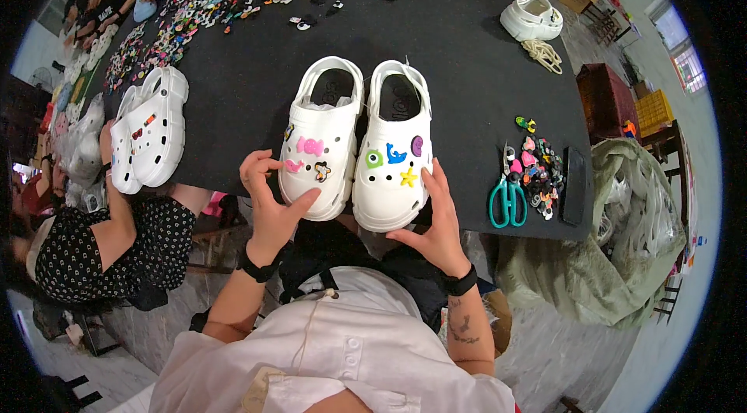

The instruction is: Decorate white clogs with charms and bag them for production.

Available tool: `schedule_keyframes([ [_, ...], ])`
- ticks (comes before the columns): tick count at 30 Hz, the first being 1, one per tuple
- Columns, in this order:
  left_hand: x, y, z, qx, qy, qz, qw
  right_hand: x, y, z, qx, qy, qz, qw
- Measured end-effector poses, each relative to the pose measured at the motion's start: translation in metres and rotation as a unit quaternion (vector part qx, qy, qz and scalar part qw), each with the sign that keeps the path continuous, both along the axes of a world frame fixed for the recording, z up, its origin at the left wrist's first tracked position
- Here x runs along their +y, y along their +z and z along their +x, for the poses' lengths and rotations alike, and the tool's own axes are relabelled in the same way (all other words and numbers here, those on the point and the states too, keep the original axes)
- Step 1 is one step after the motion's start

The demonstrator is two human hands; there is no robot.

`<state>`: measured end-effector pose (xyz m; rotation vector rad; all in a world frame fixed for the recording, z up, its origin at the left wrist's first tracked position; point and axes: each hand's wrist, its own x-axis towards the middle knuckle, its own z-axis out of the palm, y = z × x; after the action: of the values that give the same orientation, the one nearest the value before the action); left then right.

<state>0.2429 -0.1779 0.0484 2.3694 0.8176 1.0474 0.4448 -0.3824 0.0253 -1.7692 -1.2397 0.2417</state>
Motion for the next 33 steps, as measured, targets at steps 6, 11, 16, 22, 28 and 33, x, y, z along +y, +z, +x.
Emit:
schedule_keyframes([
  [6, 0.001, 0.015, 0.013, -0.06, -0.072, -0.092, 0.991, 0.001, -0.001, 0.001, -0.014, 0.003, 0.001, 1.0],
  [11, 0.006, 0.021, 0.015, -0.023, -0.057, -0.067, 0.996, 0.0, -0.002, 0.001, -0.019, 0.001, 0.003, 1.0],
  [16, 0.008, 0.025, 0.015, -0.003, -0.06, -0.054, 0.997, -0.001, -0.001, 0.0, -0.025, -0.008, -0.002, 1.0],
  [22, -0.01, 0.014, 0.014, -0.029, -0.018, 0.032, 0.999, -0.002, -0.001, 0.0, -0.026, -0.005, -0.006, 1.0],
  [28, -0.046, 0.012, 0.018, 0.098, -0.169, 0.164, 0.967, -0.005, 0.009, 0.003, 0.079, 0.032, 0.007, 0.996],
  [33, -0.044, 0.008, 0.023, 0.095, -0.159, 0.216, 0.959, 0.001, 0.033, 0.002, 0.05, -0.049, -0.006, 0.998],
])
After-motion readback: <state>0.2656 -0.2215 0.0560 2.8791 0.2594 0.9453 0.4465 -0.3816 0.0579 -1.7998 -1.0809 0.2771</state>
